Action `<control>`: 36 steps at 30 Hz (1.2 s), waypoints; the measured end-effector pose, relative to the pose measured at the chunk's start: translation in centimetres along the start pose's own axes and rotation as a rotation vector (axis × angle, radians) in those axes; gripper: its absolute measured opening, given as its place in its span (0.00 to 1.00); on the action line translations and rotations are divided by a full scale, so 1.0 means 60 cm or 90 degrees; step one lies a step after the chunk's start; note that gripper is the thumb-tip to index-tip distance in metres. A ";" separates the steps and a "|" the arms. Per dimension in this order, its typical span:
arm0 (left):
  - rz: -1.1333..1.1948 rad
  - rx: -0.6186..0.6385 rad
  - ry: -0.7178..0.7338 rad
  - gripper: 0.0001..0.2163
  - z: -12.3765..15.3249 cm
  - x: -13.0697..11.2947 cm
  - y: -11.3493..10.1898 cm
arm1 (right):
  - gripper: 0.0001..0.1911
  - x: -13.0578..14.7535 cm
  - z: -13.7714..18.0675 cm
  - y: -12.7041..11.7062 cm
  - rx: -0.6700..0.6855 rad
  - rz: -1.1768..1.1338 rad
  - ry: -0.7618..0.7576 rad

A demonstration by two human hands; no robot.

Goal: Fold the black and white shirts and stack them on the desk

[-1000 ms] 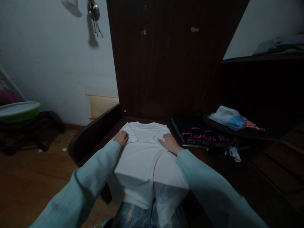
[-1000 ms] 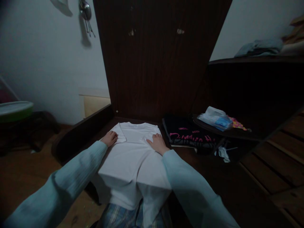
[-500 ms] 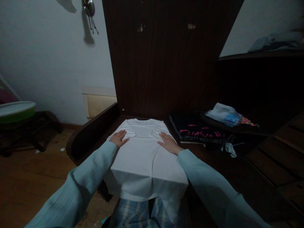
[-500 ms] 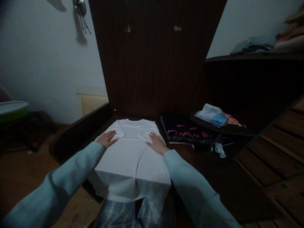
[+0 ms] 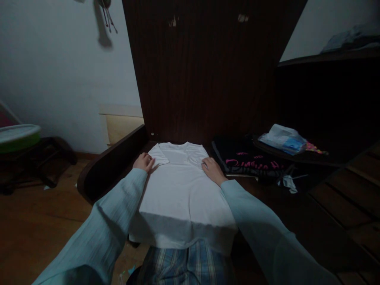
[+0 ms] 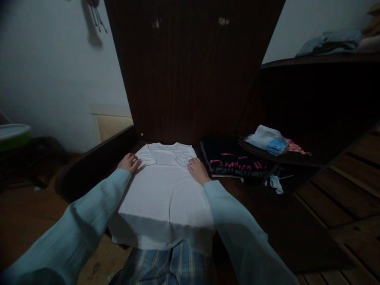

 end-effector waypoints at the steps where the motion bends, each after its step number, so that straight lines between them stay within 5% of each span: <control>1: -0.010 0.005 -0.053 0.20 0.004 0.012 -0.004 | 0.18 -0.002 0.004 -0.006 -0.011 0.016 0.019; 6: -0.036 0.146 -0.185 0.26 0.014 0.043 0.022 | 0.21 -0.003 0.009 0.009 0.081 0.058 0.054; 17: -0.079 0.190 -0.179 0.25 0.017 0.031 0.024 | 0.23 -0.005 0.013 0.014 0.164 0.132 0.044; 22: -0.058 0.155 -0.047 0.20 0.054 0.018 0.020 | 0.21 0.005 0.066 -0.005 0.157 0.092 0.074; 26: -0.022 0.095 0.114 0.23 0.119 0.015 0.032 | 0.23 0.020 0.136 0.022 0.131 0.049 0.024; 36: -0.026 0.082 0.172 0.25 0.160 0.028 0.052 | 0.32 0.008 0.186 0.050 0.100 0.007 -0.035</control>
Point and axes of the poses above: each hand's wrist, its own z-axis away from the middle knuckle, its own y-axis out of the palm, x = y × z, the point moved 10 cm from there along -z, towards the middle knuckle, and after that the axes turned 9 degrees about x, right-handed, at the moved point
